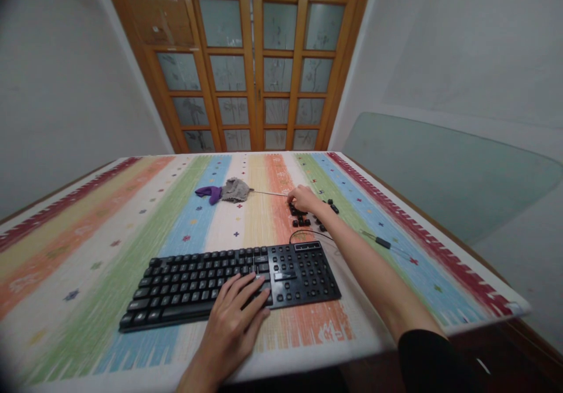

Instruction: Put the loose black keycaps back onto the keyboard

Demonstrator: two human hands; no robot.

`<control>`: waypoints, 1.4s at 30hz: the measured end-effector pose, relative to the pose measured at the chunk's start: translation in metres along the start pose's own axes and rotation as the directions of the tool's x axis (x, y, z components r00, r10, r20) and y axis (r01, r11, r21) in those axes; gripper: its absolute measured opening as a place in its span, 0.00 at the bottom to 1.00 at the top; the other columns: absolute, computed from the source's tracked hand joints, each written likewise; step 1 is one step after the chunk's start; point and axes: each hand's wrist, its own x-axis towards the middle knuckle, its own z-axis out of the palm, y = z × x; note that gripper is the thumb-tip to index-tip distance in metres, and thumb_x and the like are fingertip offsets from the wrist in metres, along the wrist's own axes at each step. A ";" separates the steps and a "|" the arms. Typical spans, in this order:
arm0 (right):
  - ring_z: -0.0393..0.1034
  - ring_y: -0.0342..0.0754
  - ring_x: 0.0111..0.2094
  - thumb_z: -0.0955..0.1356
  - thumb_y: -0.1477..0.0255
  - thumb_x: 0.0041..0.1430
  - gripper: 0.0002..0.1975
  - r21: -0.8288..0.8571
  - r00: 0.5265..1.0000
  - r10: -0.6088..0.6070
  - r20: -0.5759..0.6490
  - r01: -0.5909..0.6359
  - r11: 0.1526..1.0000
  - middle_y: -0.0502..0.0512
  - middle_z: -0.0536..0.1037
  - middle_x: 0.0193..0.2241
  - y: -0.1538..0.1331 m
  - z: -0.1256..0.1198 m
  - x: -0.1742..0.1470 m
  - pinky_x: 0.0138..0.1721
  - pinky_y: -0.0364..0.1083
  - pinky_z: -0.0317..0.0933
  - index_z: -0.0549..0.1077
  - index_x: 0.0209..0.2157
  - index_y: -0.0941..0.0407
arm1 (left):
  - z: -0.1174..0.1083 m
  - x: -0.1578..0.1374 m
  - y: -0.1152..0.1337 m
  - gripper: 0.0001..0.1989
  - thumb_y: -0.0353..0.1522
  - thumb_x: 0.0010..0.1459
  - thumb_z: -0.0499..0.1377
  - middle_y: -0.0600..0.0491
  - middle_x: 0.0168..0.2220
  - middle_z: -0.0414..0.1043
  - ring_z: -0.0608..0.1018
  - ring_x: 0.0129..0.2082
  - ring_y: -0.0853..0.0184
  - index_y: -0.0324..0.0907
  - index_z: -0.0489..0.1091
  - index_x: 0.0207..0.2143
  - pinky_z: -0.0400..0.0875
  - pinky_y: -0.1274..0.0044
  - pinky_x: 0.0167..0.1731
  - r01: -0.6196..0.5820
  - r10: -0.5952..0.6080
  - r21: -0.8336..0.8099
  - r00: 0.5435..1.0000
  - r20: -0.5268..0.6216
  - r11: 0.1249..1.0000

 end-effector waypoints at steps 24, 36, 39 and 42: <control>0.70 0.52 0.43 0.67 0.78 0.61 0.10 0.420 0.941 -0.257 -0.221 0.330 0.845 0.56 0.79 0.40 -0.092 -0.007 -0.115 0.47 0.53 0.60 0.69 0.45 0.54 | -0.020 0.106 -0.051 0.15 0.33 0.60 0.62 0.46 0.46 0.77 0.74 0.48 0.55 0.41 0.72 0.50 0.70 0.63 0.47 0.039 -0.100 0.159 0.913 0.395 0.987; 0.71 0.53 0.43 0.67 0.77 0.62 0.11 0.403 0.939 -0.238 -0.249 0.324 0.856 0.57 0.77 0.40 -0.096 0.007 -0.125 0.46 0.53 0.64 0.71 0.46 0.53 | 0.009 0.107 -0.047 0.08 0.30 0.60 0.62 0.48 0.42 0.78 0.74 0.45 0.56 0.41 0.75 0.42 0.69 0.66 0.43 0.088 -0.106 0.069 0.931 0.351 0.994; 0.70 0.53 0.43 0.67 0.78 0.62 0.12 0.390 0.934 -0.250 -0.255 0.335 0.858 0.57 0.77 0.40 -0.097 0.006 -0.126 0.45 0.52 0.63 0.71 0.47 0.53 | 0.012 0.107 -0.048 0.06 0.29 0.60 0.61 0.48 0.41 0.77 0.73 0.45 0.57 0.41 0.75 0.41 0.69 0.67 0.44 0.096 -0.109 0.055 0.930 0.350 0.994; 0.69 0.54 0.44 0.67 0.77 0.62 0.13 0.390 0.934 -0.249 -0.257 0.336 0.857 0.57 0.78 0.41 -0.097 0.007 -0.127 0.46 0.53 0.63 0.70 0.48 0.53 | 0.012 0.106 -0.049 0.03 0.28 0.59 0.61 0.49 0.39 0.77 0.73 0.44 0.57 0.41 0.75 0.37 0.69 0.67 0.45 0.122 -0.126 0.033 0.927 0.353 0.992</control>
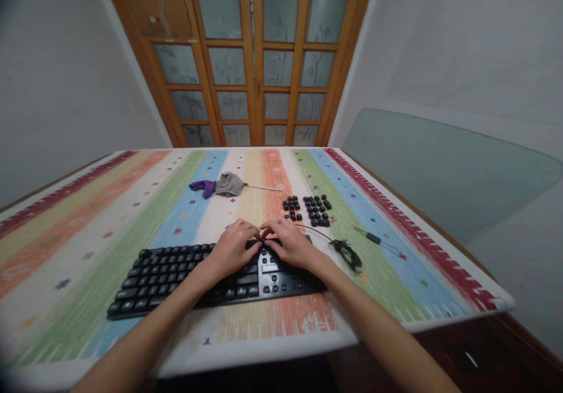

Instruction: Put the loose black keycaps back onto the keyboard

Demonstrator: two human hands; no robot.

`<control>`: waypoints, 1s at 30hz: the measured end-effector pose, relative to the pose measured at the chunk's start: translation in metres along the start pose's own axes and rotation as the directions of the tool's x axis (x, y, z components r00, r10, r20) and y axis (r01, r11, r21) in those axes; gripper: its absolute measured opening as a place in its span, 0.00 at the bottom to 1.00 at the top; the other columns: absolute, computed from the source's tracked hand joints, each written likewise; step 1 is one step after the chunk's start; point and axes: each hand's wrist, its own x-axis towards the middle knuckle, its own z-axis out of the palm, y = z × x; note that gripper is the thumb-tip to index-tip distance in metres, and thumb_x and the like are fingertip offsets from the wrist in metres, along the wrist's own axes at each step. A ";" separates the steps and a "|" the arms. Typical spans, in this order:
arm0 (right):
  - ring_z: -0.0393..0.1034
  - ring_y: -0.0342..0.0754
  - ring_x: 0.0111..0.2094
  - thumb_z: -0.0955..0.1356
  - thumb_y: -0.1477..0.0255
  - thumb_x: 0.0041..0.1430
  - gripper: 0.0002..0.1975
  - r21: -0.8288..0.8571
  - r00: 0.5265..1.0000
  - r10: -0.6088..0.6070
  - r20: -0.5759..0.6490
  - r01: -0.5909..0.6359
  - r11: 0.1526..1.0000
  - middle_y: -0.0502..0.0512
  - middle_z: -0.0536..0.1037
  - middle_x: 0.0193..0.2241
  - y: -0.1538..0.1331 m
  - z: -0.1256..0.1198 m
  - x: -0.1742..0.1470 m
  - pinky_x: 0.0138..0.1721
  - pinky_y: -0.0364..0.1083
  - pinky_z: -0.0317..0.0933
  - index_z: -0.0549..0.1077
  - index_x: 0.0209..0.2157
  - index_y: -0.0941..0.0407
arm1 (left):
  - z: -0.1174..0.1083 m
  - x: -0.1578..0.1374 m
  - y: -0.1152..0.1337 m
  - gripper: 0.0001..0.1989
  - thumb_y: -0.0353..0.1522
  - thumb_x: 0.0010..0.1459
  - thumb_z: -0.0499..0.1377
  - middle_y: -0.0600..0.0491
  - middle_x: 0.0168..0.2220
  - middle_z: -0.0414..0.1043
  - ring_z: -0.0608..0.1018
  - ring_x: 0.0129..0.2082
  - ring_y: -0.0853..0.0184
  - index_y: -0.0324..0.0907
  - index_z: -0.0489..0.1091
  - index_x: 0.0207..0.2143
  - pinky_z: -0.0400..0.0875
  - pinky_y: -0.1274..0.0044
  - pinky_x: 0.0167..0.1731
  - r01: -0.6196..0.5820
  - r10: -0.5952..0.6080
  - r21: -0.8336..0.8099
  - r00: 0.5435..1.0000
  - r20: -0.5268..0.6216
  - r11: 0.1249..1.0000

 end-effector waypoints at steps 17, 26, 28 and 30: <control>0.69 0.54 0.44 0.67 0.76 0.62 0.10 -0.008 0.999 -0.010 -0.032 0.010 1.000 0.57 0.77 0.40 0.000 0.004 -0.002 0.45 0.52 0.63 0.72 0.46 0.53 | 0.003 -0.002 -0.005 0.04 0.29 0.59 0.63 0.50 0.39 0.79 0.74 0.44 0.58 0.42 0.76 0.38 0.69 0.67 0.46 0.005 -0.012 -0.108 0.998 -0.061 0.994; 0.69 0.54 0.44 0.67 0.76 0.63 0.10 -0.033 1.000 -0.011 -0.024 0.010 0.999 0.57 0.77 0.39 -0.003 0.002 -0.002 0.45 0.52 0.63 0.71 0.46 0.53 | 0.003 -0.002 -0.006 0.03 0.29 0.61 0.61 0.50 0.38 0.79 0.74 0.43 0.59 0.41 0.76 0.37 0.70 0.67 0.46 -0.005 0.000 -0.127 0.999 -0.039 0.992; 0.69 0.53 0.44 0.68 0.77 0.63 0.09 -0.029 1.000 -0.003 -0.014 0.003 1.000 0.56 0.77 0.39 -0.003 0.001 -0.002 0.45 0.52 0.63 0.71 0.44 0.54 | 0.003 -0.002 -0.006 0.03 0.29 0.61 0.61 0.50 0.38 0.78 0.74 0.43 0.59 0.41 0.76 0.37 0.70 0.68 0.45 -0.009 0.004 -0.131 0.999 -0.041 0.991; 0.69 0.53 0.44 0.68 0.76 0.62 0.08 -0.028 1.000 0.003 -0.008 -0.003 1.000 0.56 0.76 0.39 -0.003 0.000 -0.003 0.45 0.51 0.63 0.71 0.43 0.54 | 0.003 -0.003 -0.006 0.04 0.30 0.61 0.61 0.50 0.38 0.78 0.74 0.43 0.59 0.42 0.76 0.37 0.70 0.68 0.45 -0.018 0.013 -0.133 0.999 -0.041 0.991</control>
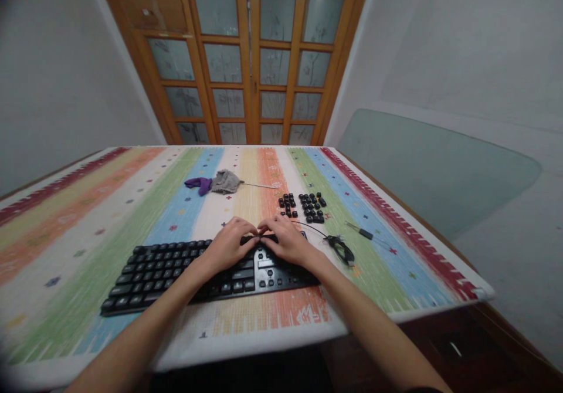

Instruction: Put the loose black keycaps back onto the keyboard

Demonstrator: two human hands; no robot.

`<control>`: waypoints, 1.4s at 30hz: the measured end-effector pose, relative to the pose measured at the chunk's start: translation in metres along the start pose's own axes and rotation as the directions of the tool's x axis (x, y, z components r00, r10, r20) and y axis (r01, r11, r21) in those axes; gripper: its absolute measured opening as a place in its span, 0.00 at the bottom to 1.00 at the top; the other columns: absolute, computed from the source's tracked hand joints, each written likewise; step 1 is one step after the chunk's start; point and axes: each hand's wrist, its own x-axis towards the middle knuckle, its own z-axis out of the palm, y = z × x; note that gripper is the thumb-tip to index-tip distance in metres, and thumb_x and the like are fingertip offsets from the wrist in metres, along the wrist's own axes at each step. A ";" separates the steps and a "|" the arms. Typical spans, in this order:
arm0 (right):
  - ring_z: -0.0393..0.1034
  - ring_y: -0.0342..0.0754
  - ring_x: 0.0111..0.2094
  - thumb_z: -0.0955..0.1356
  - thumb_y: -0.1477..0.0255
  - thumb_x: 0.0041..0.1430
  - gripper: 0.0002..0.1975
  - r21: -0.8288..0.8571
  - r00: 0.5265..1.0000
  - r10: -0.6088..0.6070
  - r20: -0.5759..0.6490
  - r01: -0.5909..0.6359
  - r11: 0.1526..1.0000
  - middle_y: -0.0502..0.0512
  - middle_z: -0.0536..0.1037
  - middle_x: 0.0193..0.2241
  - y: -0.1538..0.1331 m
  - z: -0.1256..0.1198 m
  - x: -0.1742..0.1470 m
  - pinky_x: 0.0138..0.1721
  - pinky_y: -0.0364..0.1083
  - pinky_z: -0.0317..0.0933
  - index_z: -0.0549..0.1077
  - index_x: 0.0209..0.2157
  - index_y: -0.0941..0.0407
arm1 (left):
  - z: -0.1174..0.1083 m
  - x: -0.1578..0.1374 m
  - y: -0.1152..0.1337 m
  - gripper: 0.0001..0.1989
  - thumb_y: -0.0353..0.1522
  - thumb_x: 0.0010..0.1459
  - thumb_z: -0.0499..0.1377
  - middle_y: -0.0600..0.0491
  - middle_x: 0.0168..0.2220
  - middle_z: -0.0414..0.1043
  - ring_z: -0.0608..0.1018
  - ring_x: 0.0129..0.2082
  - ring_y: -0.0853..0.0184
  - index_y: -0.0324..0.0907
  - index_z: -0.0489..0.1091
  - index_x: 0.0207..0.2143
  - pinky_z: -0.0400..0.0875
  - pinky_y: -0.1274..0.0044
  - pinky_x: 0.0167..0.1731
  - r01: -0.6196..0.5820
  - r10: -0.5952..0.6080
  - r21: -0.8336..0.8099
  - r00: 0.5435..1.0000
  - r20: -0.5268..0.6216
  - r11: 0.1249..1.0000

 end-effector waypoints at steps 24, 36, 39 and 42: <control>0.68 0.53 0.41 0.68 0.78 0.62 0.08 -0.029 0.997 -0.027 -0.067 0.025 0.999 0.56 0.76 0.36 -0.003 0.006 0.000 0.43 0.51 0.62 0.74 0.42 0.54 | -0.002 0.000 0.000 0.04 0.29 0.61 0.61 0.49 0.39 0.78 0.73 0.45 0.58 0.41 0.75 0.38 0.70 0.67 0.47 -0.004 0.004 0.011 1.000 0.012 1.000; 0.67 0.52 0.39 0.67 0.78 0.62 0.07 -0.046 0.995 -0.058 -0.082 0.054 0.997 0.56 0.76 0.35 -0.006 0.003 -0.001 0.41 0.50 0.61 0.74 0.40 0.55 | -0.001 0.000 0.001 0.03 0.29 0.61 0.62 0.50 0.39 0.78 0.72 0.45 0.59 0.41 0.74 0.38 0.69 0.68 0.47 0.002 -0.002 -0.002 1.000 0.023 1.000; 0.68 0.52 0.39 0.67 0.79 0.62 0.07 -0.041 0.996 -0.058 -0.069 0.055 0.998 0.56 0.76 0.35 -0.007 0.002 -0.001 0.41 0.50 0.61 0.74 0.41 0.55 | -0.001 0.000 0.001 0.03 0.29 0.61 0.62 0.50 0.39 0.78 0.72 0.45 0.59 0.41 0.75 0.38 0.68 0.68 0.47 0.000 0.000 0.006 1.000 0.031 1.000; 0.68 0.52 0.39 0.67 0.79 0.62 0.07 -0.033 0.995 -0.054 -0.080 0.052 0.998 0.56 0.77 0.35 -0.006 0.002 -0.001 0.41 0.50 0.61 0.75 0.41 0.55 | -0.001 0.001 0.000 0.03 0.29 0.62 0.61 0.49 0.39 0.77 0.72 0.45 0.59 0.40 0.75 0.38 0.68 0.68 0.47 0.003 -0.003 0.016 0.999 0.038 1.000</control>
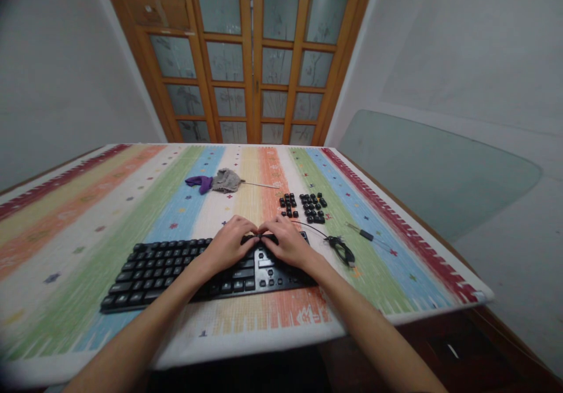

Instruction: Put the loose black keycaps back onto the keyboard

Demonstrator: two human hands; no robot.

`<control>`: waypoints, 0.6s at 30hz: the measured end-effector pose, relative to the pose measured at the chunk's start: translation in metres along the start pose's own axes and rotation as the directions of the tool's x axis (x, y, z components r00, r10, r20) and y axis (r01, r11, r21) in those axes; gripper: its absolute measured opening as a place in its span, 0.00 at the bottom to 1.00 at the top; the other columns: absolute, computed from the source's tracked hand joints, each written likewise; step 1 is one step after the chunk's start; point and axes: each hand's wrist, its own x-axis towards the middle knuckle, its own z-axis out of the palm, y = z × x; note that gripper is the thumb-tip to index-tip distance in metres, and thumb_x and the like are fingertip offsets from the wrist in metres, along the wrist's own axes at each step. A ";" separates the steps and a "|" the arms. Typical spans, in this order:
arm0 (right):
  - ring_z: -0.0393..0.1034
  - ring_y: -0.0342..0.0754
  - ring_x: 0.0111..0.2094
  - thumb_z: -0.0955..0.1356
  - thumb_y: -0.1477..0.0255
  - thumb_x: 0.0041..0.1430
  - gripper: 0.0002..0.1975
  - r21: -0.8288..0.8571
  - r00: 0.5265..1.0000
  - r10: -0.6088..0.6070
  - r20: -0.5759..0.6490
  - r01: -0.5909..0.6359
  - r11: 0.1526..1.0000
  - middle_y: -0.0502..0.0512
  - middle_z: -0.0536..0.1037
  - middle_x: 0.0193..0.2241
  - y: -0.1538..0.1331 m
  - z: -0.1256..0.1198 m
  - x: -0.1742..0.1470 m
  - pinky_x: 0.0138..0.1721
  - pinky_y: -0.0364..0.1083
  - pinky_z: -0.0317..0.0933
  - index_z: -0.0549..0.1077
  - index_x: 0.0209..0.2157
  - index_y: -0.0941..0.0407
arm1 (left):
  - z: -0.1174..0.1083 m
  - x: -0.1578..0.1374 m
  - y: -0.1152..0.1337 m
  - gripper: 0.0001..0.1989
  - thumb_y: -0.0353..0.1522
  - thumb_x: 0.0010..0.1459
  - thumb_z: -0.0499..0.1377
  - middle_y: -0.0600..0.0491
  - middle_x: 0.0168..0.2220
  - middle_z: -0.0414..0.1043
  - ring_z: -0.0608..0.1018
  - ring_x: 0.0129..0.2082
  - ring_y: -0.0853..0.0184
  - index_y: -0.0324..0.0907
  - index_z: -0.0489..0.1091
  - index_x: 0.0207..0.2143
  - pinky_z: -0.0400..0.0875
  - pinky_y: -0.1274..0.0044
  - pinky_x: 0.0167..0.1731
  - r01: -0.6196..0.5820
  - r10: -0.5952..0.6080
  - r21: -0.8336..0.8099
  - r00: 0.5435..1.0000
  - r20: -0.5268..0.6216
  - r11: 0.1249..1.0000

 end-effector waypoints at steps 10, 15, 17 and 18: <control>0.68 0.51 0.39 0.68 0.79 0.61 0.07 0.001 0.999 0.038 0.009 -0.038 0.999 0.55 0.76 0.34 0.002 0.002 -0.001 0.41 0.50 0.61 0.75 0.39 0.55 | 0.002 0.000 0.000 0.04 0.30 0.62 0.61 0.49 0.39 0.78 0.72 0.45 0.59 0.40 0.76 0.38 0.68 0.68 0.48 0.009 -0.010 0.026 1.000 0.012 1.000; 0.69 0.49 0.37 0.69 0.79 0.59 0.06 0.051 0.996 0.091 0.011 -0.092 0.994 0.53 0.75 0.33 0.005 0.003 0.001 0.41 0.48 0.62 0.75 0.36 0.55 | 0.002 0.002 0.000 0.05 0.31 0.62 0.61 0.49 0.39 0.78 0.72 0.44 0.59 0.40 0.77 0.37 0.68 0.69 0.47 0.033 -0.033 0.018 0.999 0.018 0.999; 0.69 0.49 0.36 0.70 0.78 0.58 0.05 0.063 0.993 0.113 0.020 -0.114 0.992 0.52 0.75 0.32 0.007 0.003 0.001 0.40 0.48 0.63 0.75 0.35 0.55 | 0.001 0.003 0.002 0.05 0.31 0.62 0.61 0.49 0.39 0.78 0.73 0.44 0.59 0.40 0.77 0.37 0.68 0.69 0.47 0.033 -0.034 0.022 0.999 0.024 0.999; 0.69 0.49 0.36 0.70 0.78 0.58 0.05 0.063 0.993 0.118 0.024 -0.120 0.991 0.52 0.75 0.32 0.008 0.004 0.002 0.40 0.48 0.63 0.75 0.35 0.55 | 0.001 0.004 0.003 0.05 0.31 0.62 0.61 0.48 0.39 0.78 0.73 0.44 0.58 0.40 0.77 0.37 0.68 0.69 0.47 0.035 -0.036 0.027 0.999 0.028 0.999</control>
